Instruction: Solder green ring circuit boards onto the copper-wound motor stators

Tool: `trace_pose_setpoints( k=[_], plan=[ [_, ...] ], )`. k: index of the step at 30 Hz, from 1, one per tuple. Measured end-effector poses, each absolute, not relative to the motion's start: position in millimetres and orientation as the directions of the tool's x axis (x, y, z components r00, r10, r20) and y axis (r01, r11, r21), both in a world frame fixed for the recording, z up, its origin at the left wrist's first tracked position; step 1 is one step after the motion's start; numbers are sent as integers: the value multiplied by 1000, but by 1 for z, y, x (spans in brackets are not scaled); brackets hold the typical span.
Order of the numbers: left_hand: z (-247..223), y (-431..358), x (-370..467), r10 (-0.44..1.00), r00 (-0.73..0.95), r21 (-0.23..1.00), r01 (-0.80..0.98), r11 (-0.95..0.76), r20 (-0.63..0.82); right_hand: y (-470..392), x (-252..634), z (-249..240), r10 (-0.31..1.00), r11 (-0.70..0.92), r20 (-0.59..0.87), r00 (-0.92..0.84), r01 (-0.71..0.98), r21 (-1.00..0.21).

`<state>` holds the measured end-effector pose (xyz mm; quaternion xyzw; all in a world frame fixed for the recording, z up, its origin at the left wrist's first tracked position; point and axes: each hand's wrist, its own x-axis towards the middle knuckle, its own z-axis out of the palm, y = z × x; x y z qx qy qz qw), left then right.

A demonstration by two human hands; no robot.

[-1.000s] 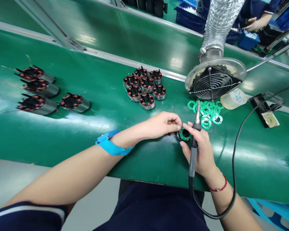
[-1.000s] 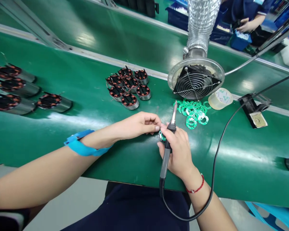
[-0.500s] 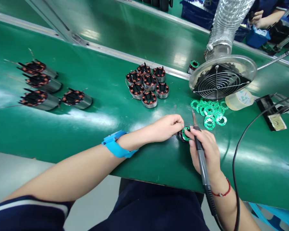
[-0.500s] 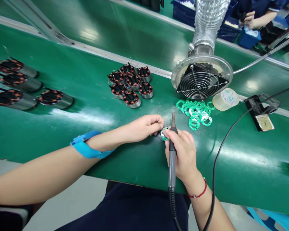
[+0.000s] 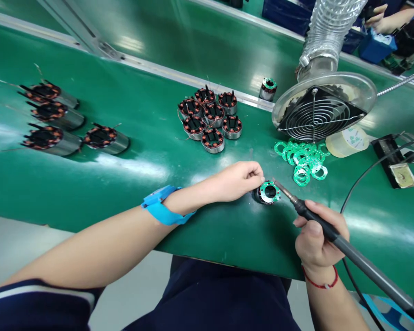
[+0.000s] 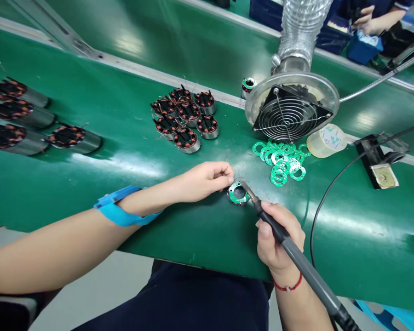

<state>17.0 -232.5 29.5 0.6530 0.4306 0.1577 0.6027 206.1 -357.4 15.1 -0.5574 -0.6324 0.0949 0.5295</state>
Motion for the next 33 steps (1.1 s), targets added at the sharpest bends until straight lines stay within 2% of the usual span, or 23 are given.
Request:
trace_pose_setpoints(
  k=[12, 18, 20, 25, 27, 31, 33],
  plan=[
    [27, -233, 18, 757, 561, 900, 428, 81, -335, -358, 208, 10, 851, 328, 508, 135, 620, -713],
    [29, -233, 20, 762, 549, 896, 435, 91, -345, -350, 199, 14, 803, 386, 553, 221, 515, -766],
    [30, -234, 20, 769, 539, 892, 443, 88, -343, -345, 196, 15, 828, 337, 508, 238, 513, -789],
    [30, -235, 23, 781, 529, 893, 444, 79, -332, -334, 195, 10, 948, 235, 315, 35, 592, -771],
    [28, -234, 23, 779, 531, 896, 436, 86, -333, -333, 196, 7, 968, 192, 251, 21, 585, -788],
    [27, -234, 17, 783, 531, 916, 383, 119, -324, -334, 193, 5, 966, 162, 249, 73, 582, -797],
    [29, -238, 12, 761, 595, 930, 366, 31, -259, -336, 191, 5, 964, 155, 250, 85, 586, -796]
  ],
)
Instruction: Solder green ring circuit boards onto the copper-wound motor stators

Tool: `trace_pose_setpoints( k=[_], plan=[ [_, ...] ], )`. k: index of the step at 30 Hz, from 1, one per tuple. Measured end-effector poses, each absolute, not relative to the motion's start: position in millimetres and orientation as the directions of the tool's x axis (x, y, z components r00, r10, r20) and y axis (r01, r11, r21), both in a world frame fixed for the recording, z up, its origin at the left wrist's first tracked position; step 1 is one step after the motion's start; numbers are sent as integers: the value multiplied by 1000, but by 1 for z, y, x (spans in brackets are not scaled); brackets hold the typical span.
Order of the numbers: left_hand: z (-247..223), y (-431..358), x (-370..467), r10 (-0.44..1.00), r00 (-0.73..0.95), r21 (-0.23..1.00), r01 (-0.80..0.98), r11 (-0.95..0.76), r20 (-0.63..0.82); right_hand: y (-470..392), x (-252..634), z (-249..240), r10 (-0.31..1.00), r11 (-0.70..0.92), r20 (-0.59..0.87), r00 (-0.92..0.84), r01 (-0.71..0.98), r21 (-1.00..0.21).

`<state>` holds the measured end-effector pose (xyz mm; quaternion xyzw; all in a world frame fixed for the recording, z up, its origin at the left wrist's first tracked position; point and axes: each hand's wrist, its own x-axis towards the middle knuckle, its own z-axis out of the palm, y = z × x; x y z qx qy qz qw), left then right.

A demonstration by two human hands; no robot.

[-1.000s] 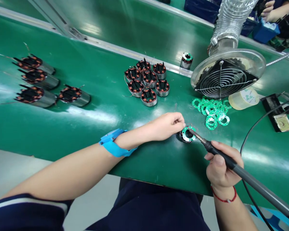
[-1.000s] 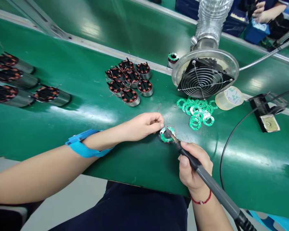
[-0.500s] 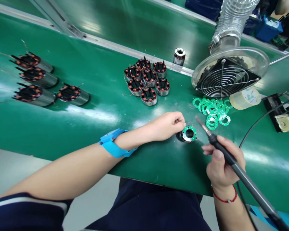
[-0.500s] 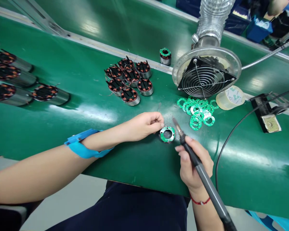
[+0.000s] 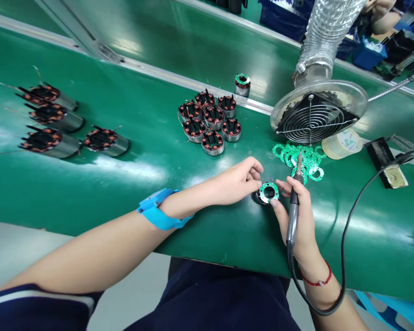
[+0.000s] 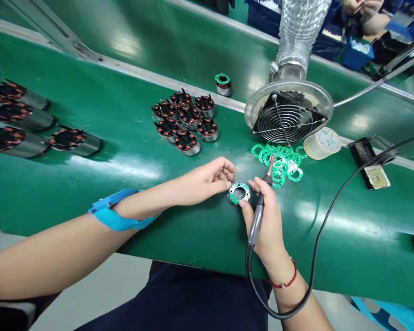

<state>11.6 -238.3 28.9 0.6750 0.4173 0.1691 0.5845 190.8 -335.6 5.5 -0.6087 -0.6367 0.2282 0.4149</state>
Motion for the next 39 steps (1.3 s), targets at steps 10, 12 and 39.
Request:
trace_pose_setpoints(
  k=[10, 12, 39],
  plan=[
    [10, -278, 28, 800, 596, 790, 456, -410, 71, -344, 177, 10, 924, 112, 352, 147, 777, -620],
    [8, -276, 29, 788, 607, 782, 443, -439, 98, -349, 172, 9, 915, 126, 381, 132, 805, -580],
    [16, -273, 19, 703, 710, 831, 361, -424, 50, -339, 184, -5, 917, 84, 331, 221, 707, -702]
  ],
)
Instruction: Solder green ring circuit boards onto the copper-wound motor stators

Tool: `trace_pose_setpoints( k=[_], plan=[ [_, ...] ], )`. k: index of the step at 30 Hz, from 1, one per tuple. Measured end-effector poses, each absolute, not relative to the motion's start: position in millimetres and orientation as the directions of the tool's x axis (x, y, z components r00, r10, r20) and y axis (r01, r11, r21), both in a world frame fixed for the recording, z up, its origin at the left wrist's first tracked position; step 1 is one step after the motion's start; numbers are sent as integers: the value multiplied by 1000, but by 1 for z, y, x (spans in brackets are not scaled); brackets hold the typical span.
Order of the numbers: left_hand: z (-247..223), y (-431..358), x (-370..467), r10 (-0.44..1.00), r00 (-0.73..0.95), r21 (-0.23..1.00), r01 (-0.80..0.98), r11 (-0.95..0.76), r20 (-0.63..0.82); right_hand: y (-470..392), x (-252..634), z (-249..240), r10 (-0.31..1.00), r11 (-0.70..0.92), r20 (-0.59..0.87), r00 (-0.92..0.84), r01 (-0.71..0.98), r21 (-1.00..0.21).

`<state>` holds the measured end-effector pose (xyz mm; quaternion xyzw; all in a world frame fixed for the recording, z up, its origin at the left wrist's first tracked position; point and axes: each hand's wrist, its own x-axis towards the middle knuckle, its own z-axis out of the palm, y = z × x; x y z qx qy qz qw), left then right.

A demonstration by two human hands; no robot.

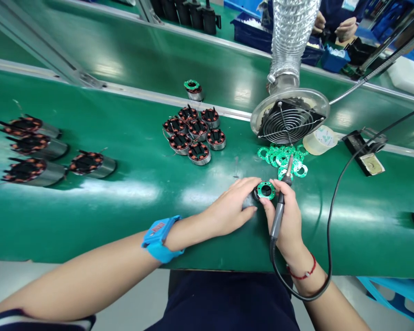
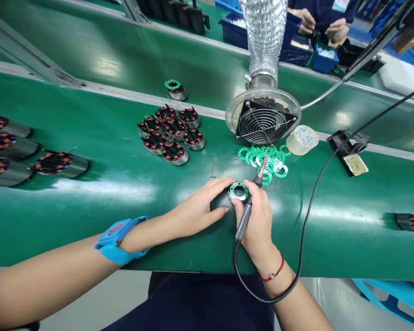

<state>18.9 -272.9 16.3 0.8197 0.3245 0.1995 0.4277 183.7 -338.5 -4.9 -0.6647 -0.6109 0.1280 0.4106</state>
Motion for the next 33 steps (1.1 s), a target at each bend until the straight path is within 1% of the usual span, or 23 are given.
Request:
trace_pose_setpoints(
  k=[3, 6, 9, 11, 12, 14, 16, 18, 20, 22, 25, 27, 29, 30, 31, 32, 33],
  plan=[
    [15, -267, 17, 674, 736, 789, 378, -484, 61, -339, 184, -5, 934, 115, 316, 168, 695, -710],
    [14, -265, 22, 679, 733, 700, 462, -544, 45, -341, 184, -6, 944, 135, 297, 144, 653, -745],
    [15, -261, 30, 683, 730, 587, 540, -603, 28, -344, 186, -5, 909, 166, 364, 201, 628, -760],
    [16, -253, 34, 714, 700, 501, 607, -617, 31, -347, 190, -3, 884, 170, 397, 248, 619, -767],
    [17, -247, 34, 744, 666, 447, 651, -613, 51, -348, 191, -2, 877, 160, 396, 272, 611, -775],
    [19, -233, 32, 815, 563, 317, 755, -574, 136, -349, 194, -1, 873, 135, 380, 307, 596, -792],
    [21, -220, 25, 864, 446, 197, 848, -491, 234, -350, 194, 0, 879, 120, 361, 310, 590, -798],
    [22, -208, 15, 895, 355, 137, 906, -401, 271, -350, 193, -1, 889, 117, 350, 296, 591, -798],
    [23, -200, 3, 912, 324, 120, 925, -361, 253, -349, 191, -2, 893, 120, 345, 287, 589, -799],
    [23, -197, -7, 913, 327, 132, 922, -365, 243, -348, 191, -4, 889, 130, 356, 288, 587, -799],
    [23, -203, -12, 890, 352, 140, 904, -403, 290, -347, 194, -4, 883, 120, 363, 297, 606, -787],
    [25, -214, -9, 871, 389, 112, 892, -437, 301, -346, 199, 0, 884, 65, 334, 328, 619, -782],
    [30, -227, -4, 859, 452, 105, 868, -486, 239, -343, 205, 5, 888, -13, 277, 367, 621, -784],
    [33, -234, -2, 851, 489, 129, 847, -516, 190, -341, 210, 8, 892, -55, 241, 383, 622, -781],
    [37, -239, -1, 839, 527, 179, 819, -544, 138, -338, 215, 10, 902, -72, 221, 370, 635, -769],
    [42, -243, -1, 821, 564, 260, 783, -565, 88, -335, 221, 12, 920, -84, 194, 340, 656, -750],
    [46, -245, -3, 803, 594, 370, 738, -565, 42, -331, 226, 12, 934, -87, 178, 310, 681, -728]
  ],
)
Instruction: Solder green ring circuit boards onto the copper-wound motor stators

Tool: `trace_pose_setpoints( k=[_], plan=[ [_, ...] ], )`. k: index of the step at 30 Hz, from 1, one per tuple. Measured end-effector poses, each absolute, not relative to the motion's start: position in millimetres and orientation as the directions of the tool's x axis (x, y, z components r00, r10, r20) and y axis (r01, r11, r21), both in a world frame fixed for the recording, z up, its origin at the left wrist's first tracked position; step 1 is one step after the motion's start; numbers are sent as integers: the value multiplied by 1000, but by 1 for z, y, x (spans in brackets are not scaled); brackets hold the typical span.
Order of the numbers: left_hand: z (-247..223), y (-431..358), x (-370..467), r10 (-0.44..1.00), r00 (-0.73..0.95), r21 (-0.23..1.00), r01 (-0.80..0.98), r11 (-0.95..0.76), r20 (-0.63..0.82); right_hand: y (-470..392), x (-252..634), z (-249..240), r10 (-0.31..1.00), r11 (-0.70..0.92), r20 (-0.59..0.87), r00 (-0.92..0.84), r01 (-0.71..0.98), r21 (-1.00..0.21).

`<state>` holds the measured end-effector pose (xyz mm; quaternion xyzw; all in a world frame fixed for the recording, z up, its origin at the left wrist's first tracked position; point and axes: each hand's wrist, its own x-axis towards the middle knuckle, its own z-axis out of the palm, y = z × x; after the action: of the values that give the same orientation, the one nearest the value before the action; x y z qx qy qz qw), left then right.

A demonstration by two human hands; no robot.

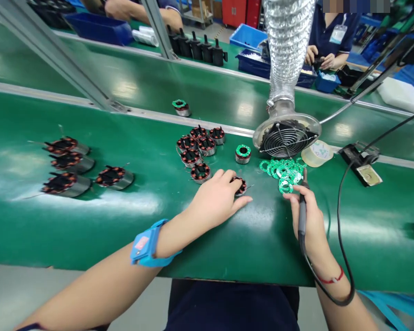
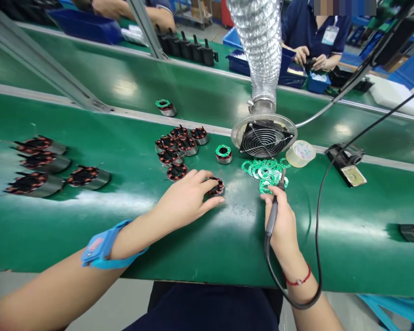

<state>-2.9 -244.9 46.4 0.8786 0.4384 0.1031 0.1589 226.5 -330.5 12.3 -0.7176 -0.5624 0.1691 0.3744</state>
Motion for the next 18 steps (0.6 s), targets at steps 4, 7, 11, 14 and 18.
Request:
trace_pose_setpoints(
  k=[4, 7, 11, 14, 18],
  plan=[
    [56, -235, -17, 739, 650, 765, 563, -313, -176, -311, 245, 6, 960, -97, 153, 235, 792, -603],
    [43, -226, -19, 720, 677, 712, 581, -394, -153, -303, 245, -1, 974, -58, 159, 163, 854, -517],
    [15, -234, 3, 705, 706, 567, 606, -558, -60, -307, 231, -6, 982, 11, 168, 89, 856, -518],
    [6, -243, 17, 721, 692, 620, 553, -556, 28, -316, 221, -3, 972, 150, 232, -30, 842, -518],
    [19, -245, 8, 672, 739, 673, 477, -565, 41, -332, 218, 8, 959, 169, 284, 6, 792, -587]
  ],
)
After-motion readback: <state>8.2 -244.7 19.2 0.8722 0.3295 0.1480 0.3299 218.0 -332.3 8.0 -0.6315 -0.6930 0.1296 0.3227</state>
